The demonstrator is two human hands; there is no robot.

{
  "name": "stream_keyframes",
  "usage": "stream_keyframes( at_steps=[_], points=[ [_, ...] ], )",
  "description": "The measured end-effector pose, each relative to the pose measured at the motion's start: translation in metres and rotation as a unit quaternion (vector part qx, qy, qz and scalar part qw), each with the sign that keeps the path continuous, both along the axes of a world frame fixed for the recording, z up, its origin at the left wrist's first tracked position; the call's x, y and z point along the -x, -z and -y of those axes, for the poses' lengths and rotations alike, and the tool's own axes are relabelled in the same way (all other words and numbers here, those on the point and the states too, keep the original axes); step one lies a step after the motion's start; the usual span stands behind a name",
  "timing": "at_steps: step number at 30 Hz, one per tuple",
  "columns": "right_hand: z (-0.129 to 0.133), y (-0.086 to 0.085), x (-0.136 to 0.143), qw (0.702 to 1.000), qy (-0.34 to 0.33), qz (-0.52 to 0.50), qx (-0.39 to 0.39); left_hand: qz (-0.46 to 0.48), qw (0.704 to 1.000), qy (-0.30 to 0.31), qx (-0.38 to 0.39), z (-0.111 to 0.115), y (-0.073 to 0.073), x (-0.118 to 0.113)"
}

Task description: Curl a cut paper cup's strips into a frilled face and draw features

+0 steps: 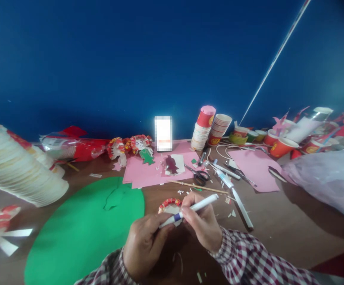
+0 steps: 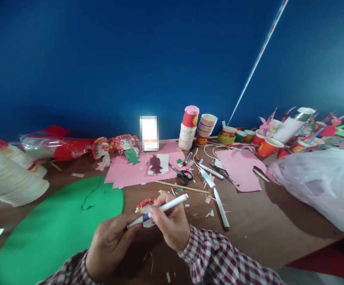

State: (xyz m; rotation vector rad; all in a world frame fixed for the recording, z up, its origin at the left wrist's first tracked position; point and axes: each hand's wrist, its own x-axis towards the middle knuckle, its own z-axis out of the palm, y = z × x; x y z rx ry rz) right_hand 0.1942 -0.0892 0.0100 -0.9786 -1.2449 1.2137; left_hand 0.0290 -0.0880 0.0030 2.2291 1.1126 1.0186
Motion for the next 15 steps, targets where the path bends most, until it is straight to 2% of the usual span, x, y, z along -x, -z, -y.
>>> stream_keyframes(
  at_steps=[13, 15],
  points=[
    [0.005, -0.010, 0.003, 0.998, 0.005, 0.001, -0.062, -0.003, 0.999, 0.020, -0.038, -0.001, -0.013, -0.003],
    [0.002, -0.015, -0.002, 0.997, 0.010, -0.009, -0.072, -0.005, 0.999, 0.025, -0.041, -0.004, -0.015, 0.002]
  ],
)
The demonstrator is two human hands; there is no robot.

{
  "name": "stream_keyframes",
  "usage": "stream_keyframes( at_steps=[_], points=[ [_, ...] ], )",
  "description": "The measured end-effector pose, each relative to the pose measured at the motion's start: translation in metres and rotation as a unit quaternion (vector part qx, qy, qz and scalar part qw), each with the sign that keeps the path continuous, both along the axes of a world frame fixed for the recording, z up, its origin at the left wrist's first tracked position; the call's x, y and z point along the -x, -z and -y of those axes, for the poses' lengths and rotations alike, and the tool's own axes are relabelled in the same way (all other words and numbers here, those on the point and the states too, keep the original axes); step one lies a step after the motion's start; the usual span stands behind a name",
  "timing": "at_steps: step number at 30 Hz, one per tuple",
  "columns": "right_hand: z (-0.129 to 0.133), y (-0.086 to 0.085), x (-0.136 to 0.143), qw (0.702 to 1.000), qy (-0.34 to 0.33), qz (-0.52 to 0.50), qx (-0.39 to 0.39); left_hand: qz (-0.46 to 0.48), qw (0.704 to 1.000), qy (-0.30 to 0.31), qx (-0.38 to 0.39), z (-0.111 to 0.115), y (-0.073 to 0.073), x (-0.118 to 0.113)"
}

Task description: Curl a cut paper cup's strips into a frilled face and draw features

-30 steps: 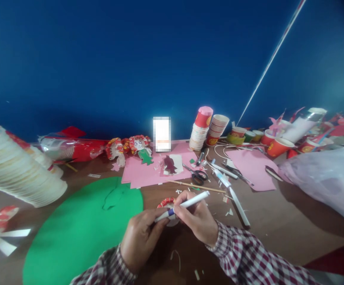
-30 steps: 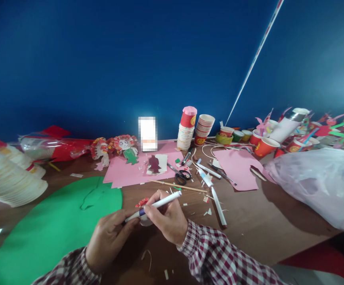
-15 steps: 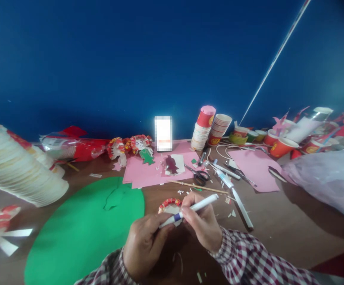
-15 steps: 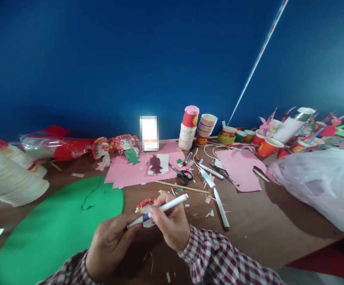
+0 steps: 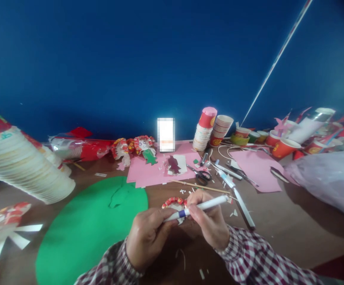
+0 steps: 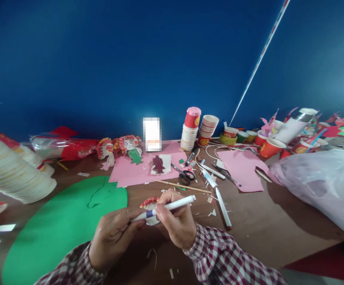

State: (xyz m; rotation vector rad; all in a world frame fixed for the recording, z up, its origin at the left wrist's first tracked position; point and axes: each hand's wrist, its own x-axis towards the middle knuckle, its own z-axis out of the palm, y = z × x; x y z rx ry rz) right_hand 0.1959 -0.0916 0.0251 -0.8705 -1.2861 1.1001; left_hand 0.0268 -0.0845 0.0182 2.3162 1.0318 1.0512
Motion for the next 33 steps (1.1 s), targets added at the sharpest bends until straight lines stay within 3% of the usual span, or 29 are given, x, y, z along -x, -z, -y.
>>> stream_keyframes(
  at_steps=[2, 3, 5, 7, 10, 12, 16, 22, 27, 33],
  points=[
    [-0.009, -0.010, -0.016, 0.999, 0.024, -0.041, -0.020, 0.009, 0.999, -0.030, 0.000, -0.006, -0.002, 0.014],
    [-0.015, -0.016, -0.029, 0.990, 0.079, -0.102, -0.050, 0.039, 0.992, -0.117, -0.003, -0.011, -0.003, 0.023],
    [-0.028, -0.027, -0.055, 0.979, 0.117, -0.143, -0.080, 0.085, 0.959, -0.270, 0.017, -0.019, -0.004, 0.042],
    [-0.039, -0.033, -0.074, 0.957, 0.170, -0.216, -0.090, 0.097, 0.943, -0.319, 0.021, -0.026, -0.002, 0.053],
    [-0.042, -0.028, -0.075, 0.951, 0.154, -0.267, -0.019, 0.065, 0.974, -0.212, 0.039, -0.027, 0.007, 0.047],
    [-0.038, -0.021, -0.064, 0.956, 0.128, -0.263, 0.002, 0.049, 0.982, -0.181, 0.032, -0.025, 0.014, 0.038],
    [-0.031, -0.014, -0.050, 0.963, 0.106, -0.245, 0.024, 0.034, 0.983, -0.176, 0.036, -0.022, 0.018, 0.026],
    [-0.032, -0.012, -0.053, 0.967, 0.110, -0.228, 0.032, 0.038, 0.982, -0.165, 0.084, -0.017, 0.014, 0.011],
    [-0.027, -0.005, -0.044, 0.989, 0.133, -0.041, 0.041, 0.067, 0.984, -0.102, 0.130, -0.010, 0.010, -0.010],
    [-0.012, -0.004, -0.032, 0.983, 0.101, 0.150, -0.037, 0.135, 0.969, -0.062, 0.198, -0.002, 0.003, -0.036]
  ],
)
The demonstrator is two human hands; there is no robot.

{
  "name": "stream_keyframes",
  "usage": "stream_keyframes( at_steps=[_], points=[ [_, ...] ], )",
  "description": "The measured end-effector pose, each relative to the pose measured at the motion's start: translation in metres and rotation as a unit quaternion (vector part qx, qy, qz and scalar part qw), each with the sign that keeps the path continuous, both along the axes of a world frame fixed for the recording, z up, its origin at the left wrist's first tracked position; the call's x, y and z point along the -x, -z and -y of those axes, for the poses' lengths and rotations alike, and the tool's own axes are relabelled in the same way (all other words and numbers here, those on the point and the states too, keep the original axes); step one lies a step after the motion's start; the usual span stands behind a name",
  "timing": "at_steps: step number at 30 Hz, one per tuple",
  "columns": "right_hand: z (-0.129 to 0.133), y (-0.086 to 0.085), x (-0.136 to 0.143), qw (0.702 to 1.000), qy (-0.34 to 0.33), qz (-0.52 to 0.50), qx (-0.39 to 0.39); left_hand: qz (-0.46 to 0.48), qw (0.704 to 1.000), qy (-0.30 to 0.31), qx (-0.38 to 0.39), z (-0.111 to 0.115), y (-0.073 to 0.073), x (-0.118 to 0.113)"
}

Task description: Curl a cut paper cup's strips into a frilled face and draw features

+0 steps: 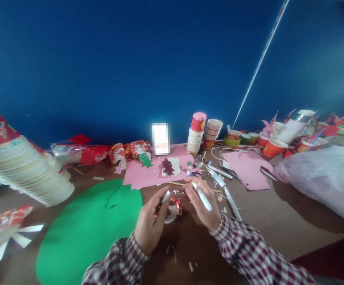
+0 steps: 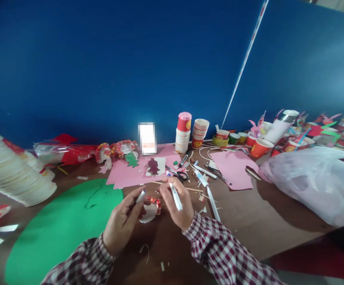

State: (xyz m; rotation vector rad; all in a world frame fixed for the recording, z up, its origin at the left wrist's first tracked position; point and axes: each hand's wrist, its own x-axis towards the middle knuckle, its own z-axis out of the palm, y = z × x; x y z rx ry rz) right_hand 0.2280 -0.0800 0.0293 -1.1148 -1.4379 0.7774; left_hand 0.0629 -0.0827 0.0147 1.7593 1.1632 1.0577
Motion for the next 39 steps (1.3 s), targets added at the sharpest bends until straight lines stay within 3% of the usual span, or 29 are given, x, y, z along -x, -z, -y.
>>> stream_keyframes(
  at_steps=[5, 13, 16, 21, 24, 29, 39],
  points=[
    [0.005, 0.002, 0.005, 0.993, -0.104, -0.047, 0.032, 0.011, 0.999, 0.041, -0.030, 0.004, -0.001, -0.008],
    [0.005, 0.004, 0.008, 0.992, -0.115, -0.037, 0.040, -0.011, 0.997, 0.066, -0.041, 0.004, -0.005, -0.009],
    [0.003, 0.004, 0.008, 0.994, -0.101, -0.014, 0.029, -0.044, 0.996, 0.059, -0.048, 0.001, -0.003, -0.006],
    [-0.008, 0.000, -0.008, 0.992, 0.006, 0.112, -0.052, -0.125, 0.987, -0.030, -0.092, -0.007, 0.005, 0.011],
    [-0.017, 0.001, -0.023, 0.969, 0.034, 0.235, -0.070, -0.155, 0.974, -0.053, -0.157, -0.012, 0.013, 0.026],
    [-0.026, 0.009, -0.037, 0.900, 0.070, 0.422, -0.086, -0.210, 0.963, -0.002, -0.166, -0.015, 0.023, 0.040],
    [-0.034, 0.020, -0.052, 0.842, 0.140, 0.520, -0.049, -0.250, 0.959, 0.076, -0.108, -0.014, 0.018, 0.040]
  ],
)
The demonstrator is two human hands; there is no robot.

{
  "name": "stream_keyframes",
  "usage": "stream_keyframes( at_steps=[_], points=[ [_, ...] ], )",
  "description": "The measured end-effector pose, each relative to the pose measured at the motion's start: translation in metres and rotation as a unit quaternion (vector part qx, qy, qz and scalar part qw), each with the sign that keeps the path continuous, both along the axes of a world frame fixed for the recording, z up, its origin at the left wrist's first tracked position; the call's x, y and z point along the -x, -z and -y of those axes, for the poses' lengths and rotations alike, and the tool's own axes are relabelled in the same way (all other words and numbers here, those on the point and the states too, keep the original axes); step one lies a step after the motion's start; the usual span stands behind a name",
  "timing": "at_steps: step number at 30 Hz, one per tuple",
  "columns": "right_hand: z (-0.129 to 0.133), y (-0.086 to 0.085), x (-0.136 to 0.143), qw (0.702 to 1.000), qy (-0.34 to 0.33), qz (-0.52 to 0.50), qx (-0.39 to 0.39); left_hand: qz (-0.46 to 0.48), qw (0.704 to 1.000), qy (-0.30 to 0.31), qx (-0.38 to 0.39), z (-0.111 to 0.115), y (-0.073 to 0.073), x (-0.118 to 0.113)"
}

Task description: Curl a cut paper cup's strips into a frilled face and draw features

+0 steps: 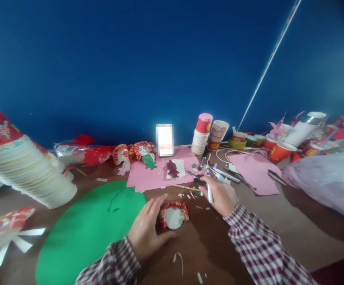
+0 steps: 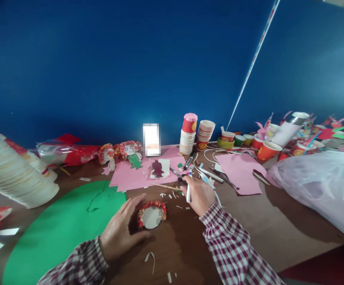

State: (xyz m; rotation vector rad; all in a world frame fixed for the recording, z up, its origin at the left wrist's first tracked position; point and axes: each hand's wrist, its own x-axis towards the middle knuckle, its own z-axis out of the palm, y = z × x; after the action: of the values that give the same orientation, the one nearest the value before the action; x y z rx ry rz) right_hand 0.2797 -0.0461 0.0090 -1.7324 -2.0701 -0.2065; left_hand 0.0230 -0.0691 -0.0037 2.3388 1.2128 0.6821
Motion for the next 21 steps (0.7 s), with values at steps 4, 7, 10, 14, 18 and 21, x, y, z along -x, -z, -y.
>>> stream_keyframes(
  at_steps=[4, 7, 10, 14, 18, 21],
  points=[
    [-0.002, 0.004, -0.002, 1.000, 0.019, 0.020, 0.010, -0.009, 1.000, 0.004, -0.003, 0.001, 0.002, 0.000],
    [-0.002, 0.005, -0.002, 0.999, 0.029, 0.023, 0.006, -0.007, 1.000, -0.004, -0.024, 0.000, 0.010, 0.000],
    [-0.002, 0.006, -0.002, 0.999, 0.032, 0.017, -0.003, -0.011, 0.999, -0.008, -0.029, -0.001, 0.015, 0.000],
    [0.000, 0.002, 0.000, 0.999, 0.025, 0.007, -0.020, -0.019, 0.999, 0.000, -0.032, 0.000, 0.015, 0.000],
    [0.003, -0.004, 0.008, 0.997, -0.009, -0.053, -0.048, -0.024, 0.999, 0.011, -0.031, 0.001, 0.007, 0.001],
    [0.007, -0.005, 0.019, 0.987, -0.070, -0.131, -0.067, -0.019, 0.999, 0.022, -0.032, 0.002, 0.002, 0.001]
  ],
)
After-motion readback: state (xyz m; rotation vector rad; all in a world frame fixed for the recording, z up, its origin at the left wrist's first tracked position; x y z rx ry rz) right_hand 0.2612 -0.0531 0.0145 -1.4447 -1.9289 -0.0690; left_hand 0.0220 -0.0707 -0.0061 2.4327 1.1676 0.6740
